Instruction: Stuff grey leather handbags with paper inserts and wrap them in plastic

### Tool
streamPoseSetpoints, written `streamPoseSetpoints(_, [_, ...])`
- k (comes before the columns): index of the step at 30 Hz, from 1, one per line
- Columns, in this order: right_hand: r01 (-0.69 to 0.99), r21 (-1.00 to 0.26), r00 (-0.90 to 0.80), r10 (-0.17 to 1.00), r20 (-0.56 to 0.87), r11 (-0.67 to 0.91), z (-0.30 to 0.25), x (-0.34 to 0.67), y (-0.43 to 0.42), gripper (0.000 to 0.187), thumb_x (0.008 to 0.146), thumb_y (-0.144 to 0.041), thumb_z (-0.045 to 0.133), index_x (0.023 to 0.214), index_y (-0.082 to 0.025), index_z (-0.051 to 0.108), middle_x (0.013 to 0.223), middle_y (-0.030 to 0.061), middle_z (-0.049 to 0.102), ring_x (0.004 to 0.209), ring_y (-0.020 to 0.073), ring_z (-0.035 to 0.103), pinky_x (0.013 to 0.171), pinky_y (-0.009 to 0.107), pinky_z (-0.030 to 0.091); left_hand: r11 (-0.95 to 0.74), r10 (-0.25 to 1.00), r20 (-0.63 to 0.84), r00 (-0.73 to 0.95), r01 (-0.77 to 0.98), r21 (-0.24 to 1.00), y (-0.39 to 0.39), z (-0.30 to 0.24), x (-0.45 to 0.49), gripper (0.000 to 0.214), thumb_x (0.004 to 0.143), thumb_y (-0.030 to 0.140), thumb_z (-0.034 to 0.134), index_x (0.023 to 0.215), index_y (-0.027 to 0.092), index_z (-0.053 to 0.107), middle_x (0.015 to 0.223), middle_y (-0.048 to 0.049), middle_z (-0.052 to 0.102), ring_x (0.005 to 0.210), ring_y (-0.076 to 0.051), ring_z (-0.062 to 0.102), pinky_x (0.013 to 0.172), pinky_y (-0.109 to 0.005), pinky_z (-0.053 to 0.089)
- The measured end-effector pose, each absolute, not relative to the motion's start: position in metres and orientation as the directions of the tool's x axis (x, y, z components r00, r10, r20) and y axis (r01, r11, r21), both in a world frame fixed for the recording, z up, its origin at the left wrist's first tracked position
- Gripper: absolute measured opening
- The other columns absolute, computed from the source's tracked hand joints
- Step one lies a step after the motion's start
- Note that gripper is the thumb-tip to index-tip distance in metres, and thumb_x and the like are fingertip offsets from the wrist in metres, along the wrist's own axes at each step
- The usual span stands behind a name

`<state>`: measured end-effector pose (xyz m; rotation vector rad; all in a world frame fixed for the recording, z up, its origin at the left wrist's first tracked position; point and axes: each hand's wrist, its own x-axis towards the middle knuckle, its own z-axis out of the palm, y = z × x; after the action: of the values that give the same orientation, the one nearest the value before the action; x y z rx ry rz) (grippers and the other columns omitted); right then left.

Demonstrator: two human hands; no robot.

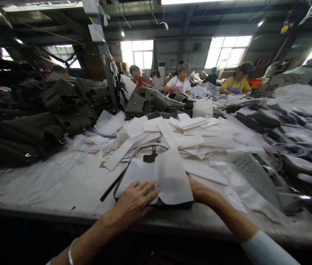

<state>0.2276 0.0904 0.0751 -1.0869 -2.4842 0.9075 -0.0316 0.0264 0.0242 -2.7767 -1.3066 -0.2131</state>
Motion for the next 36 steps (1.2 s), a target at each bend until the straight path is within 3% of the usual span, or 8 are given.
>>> streamPoseSetpoints(2, [0.629, -0.548, -0.641, 0.767, 0.037, 0.552, 0.095, 0.245, 0.089, 0.029, 0.087, -0.024, 0.059, 0.113, -0.022, 0.071, 0.108, 0.0029, 0.074, 0.100, 0.0214, 0.069, 0.088, 0.029, 0.055, -0.643, 0.760, 0.135, 0.636, 0.766, 0.009, 0.027, 0.026, -0.032, 0.054, 0.092, 0.043, 0.060, 0.139, 0.025, 0.043, 0.150, -0.0101, 0.045, 0.126, -0.028, 0.052, 0.101, -0.045, 0.041])
streamPoseSetpoints(4, [0.740, -0.391, -0.498, 0.836, 0.228, 0.547, 0.117, 0.254, 0.082, 0.034, 0.088, -0.027, 0.055, 0.119, -0.021, 0.068, 0.115, 0.0057, 0.072, 0.105, 0.0246, 0.068, 0.091, 0.035, 0.054, -0.645, 0.759, 0.120, 0.640, 0.764, 0.012, 0.027, 0.028, -0.031, 0.053, 0.091, 0.043, 0.060, 0.139, 0.025, 0.043, 0.150, -0.0099, 0.045, 0.125, -0.028, 0.053, 0.100, -0.045, 0.042])
streamPoseSetpoints(7, [0.766, -0.289, -0.413, 0.784, 0.463, 0.574, 0.135, 0.235, 0.068, 0.033, 0.093, -0.031, 0.051, 0.121, -0.021, 0.066, 0.122, 0.0076, 0.069, 0.110, 0.0241, 0.066, 0.096, 0.036, 0.051, -0.633, 0.770, 0.108, 0.628, 0.774, 0.007, 0.026, 0.030, -0.030, 0.054, 0.091, 0.042, 0.061, 0.139, 0.025, 0.043, 0.149, -0.0099, 0.046, 0.124, -0.028, 0.054, 0.099, -0.047, 0.043])
streamPoseSetpoints(12, [0.648, -0.301, -0.667, 0.713, 0.219, 0.699, 0.081, 0.165, 0.068, 0.027, 0.095, -0.018, 0.047, 0.104, -0.019, 0.072, 0.106, 0.0085, 0.074, 0.098, 0.0194, 0.070, 0.090, 0.028, 0.052, -0.625, 0.776, 0.121, 0.619, 0.781, 0.014, 0.026, 0.031, -0.028, 0.056, 0.090, 0.041, 0.063, 0.140, 0.023, 0.043, 0.147, -0.0114, 0.048, 0.123, -0.028, 0.055, 0.098, -0.046, 0.044])
streamPoseSetpoints(19, [0.673, -0.454, -0.561, 0.803, 0.200, 0.584, 0.009, 0.166, 0.084, 0.027, 0.095, -0.021, 0.051, 0.115, -0.019, 0.069, 0.112, 0.0083, 0.073, 0.103, 0.0217, 0.069, 0.094, 0.032, 0.052, -0.600, 0.781, 0.239, 0.577, 0.799, 0.032, 0.021, 0.015, -0.041, 0.058, 0.090, 0.041, 0.064, 0.139, 0.019, 0.045, 0.137, -0.0112, 0.059, 0.123, -0.027, 0.056, 0.104, -0.047, 0.040])
streamPoseSetpoints(28, [0.814, -0.066, -0.576, 0.816, 0.043, 0.577, 0.014, 0.145, 0.068, 0.027, 0.097, -0.022, 0.052, 0.120, -0.016, 0.064, 0.112, 0.0151, 0.069, 0.105, 0.0283, 0.066, 0.090, 0.039, 0.053, -0.448, 0.868, 0.218, 0.447, 0.893, -0.047, 0.012, 0.003, -0.041, 0.053, 0.086, 0.037, 0.069, 0.132, 0.015, 0.054, 0.119, -0.0128, 0.066, 0.109, -0.027, 0.062, 0.093, -0.045, 0.047])
streamPoseSetpoints(32, [0.823, 0.009, -0.567, 0.822, -0.056, 0.568, 0.018, 0.138, 0.071, 0.025, 0.097, -0.021, 0.047, 0.112, -0.015, 0.066, 0.101, 0.0157, 0.070, 0.095, 0.0307, 0.068, 0.080, 0.039, 0.055, -0.434, 0.892, 0.127, 0.434, 0.900, -0.032, 0.017, 0.010, -0.034, 0.063, 0.085, 0.046, 0.069, 0.136, 0.014, 0.050, 0.115, -0.0146, 0.066, 0.105, -0.029, 0.062, 0.090, -0.048, 0.049])
streamPoseSetpoints(36, [0.831, 0.019, -0.555, 0.831, -0.039, 0.556, 0.017, 0.138, 0.070, 0.028, 0.093, -0.008, 0.047, 0.110, -0.016, 0.067, 0.099, 0.0133, 0.071, 0.090, 0.0277, 0.070, 0.074, 0.033, 0.054, -0.566, 0.818, 0.124, 0.562, 0.824, -0.005, 0.027, 0.010, -0.029, 0.073, 0.085, 0.052, 0.067, 0.142, 0.012, 0.043, 0.137, -0.0190, 0.055, 0.123, -0.031, 0.055, 0.102, -0.049, 0.044])
